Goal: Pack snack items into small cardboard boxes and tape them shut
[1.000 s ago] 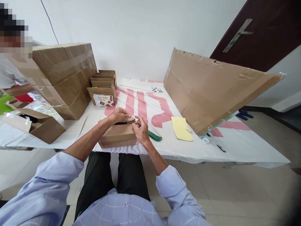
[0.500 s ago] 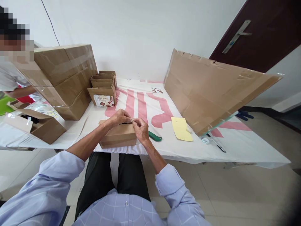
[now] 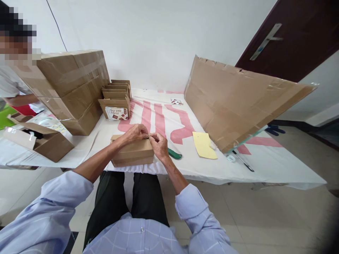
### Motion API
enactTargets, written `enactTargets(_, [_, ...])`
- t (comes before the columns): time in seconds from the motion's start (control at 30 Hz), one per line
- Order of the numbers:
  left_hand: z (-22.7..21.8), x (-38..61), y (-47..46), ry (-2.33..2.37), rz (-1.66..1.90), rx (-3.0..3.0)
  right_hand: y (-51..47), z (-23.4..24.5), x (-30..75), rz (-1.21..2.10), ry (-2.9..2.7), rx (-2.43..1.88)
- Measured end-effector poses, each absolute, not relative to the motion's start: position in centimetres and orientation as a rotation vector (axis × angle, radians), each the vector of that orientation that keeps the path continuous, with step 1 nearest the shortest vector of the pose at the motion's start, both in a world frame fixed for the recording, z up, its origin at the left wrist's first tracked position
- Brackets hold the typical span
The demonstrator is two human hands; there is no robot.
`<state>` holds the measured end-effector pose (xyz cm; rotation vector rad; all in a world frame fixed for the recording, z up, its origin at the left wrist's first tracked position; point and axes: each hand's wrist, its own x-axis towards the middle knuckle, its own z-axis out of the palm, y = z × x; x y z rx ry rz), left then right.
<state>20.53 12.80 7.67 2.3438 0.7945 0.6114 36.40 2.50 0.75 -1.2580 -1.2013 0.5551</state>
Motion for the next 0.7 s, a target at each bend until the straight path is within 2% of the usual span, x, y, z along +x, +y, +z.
enactTargets(0.17, [8.6,19.8,12.2,0.668,0.526,2.553,2.6,0.6,36.4,0.571,-1.202,-1.256])
enactTargets(0.5, [8.6,21.2,10.6,0.796,0.260,3.008,2.7,0.9,36.6,0.514,-1.217,-1.241])
enactTargets(0.7, [8.8,21.2,10.7,0.760,0.325,2.981,2.5,1.0,36.5,0.502,-1.225,-1.256])
